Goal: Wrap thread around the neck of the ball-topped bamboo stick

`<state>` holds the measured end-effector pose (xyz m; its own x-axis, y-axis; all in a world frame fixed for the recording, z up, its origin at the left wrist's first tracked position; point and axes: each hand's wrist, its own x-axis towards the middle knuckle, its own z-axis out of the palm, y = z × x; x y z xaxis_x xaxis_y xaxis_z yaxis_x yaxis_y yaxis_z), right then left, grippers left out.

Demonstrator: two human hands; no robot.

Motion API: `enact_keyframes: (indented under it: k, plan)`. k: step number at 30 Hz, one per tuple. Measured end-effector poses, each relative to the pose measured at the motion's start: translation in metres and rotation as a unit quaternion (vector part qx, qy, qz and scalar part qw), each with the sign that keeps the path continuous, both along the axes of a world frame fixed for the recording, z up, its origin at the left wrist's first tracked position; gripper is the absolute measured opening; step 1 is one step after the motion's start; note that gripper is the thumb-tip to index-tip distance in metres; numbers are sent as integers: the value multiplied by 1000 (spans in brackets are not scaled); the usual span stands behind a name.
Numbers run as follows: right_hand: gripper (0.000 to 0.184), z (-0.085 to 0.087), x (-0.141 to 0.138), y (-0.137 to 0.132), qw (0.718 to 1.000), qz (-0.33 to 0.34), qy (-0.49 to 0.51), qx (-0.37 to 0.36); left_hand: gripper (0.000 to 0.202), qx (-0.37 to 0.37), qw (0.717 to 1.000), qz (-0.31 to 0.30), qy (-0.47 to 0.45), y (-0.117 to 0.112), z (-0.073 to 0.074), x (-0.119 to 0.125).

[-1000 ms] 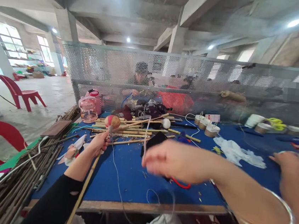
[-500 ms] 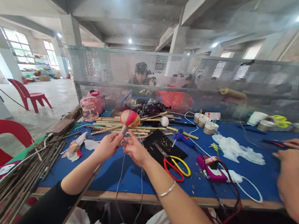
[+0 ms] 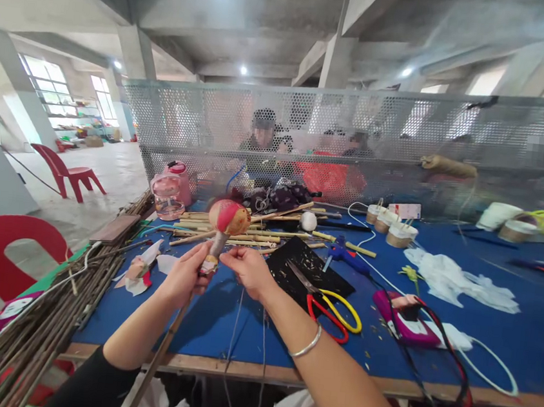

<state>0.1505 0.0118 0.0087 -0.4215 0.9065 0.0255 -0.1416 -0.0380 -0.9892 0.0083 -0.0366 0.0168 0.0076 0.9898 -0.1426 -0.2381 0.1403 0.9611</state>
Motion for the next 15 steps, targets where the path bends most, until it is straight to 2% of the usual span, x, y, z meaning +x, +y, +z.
enact_keyframes:
  k: [5,7,8,11,15]
  plan:
    - [52,-4,3,23,988,151,36,11,38,-55,987,-100,-114,2,2,1]
    - [50,-6,1,31,985,165,51,5,39,-87,982,-105,-127,9,2,2]
    - [47,-8,0,34,987,150,60,0,41,-94,986,-83,-113,13,3,3]
    - [38,-14,-2,41,995,80,64,-11,40,-38,999,10,12,24,2,7]
    - [37,-18,-2,42,999,-2,52,-15,36,41,974,2,221,30,-7,16]
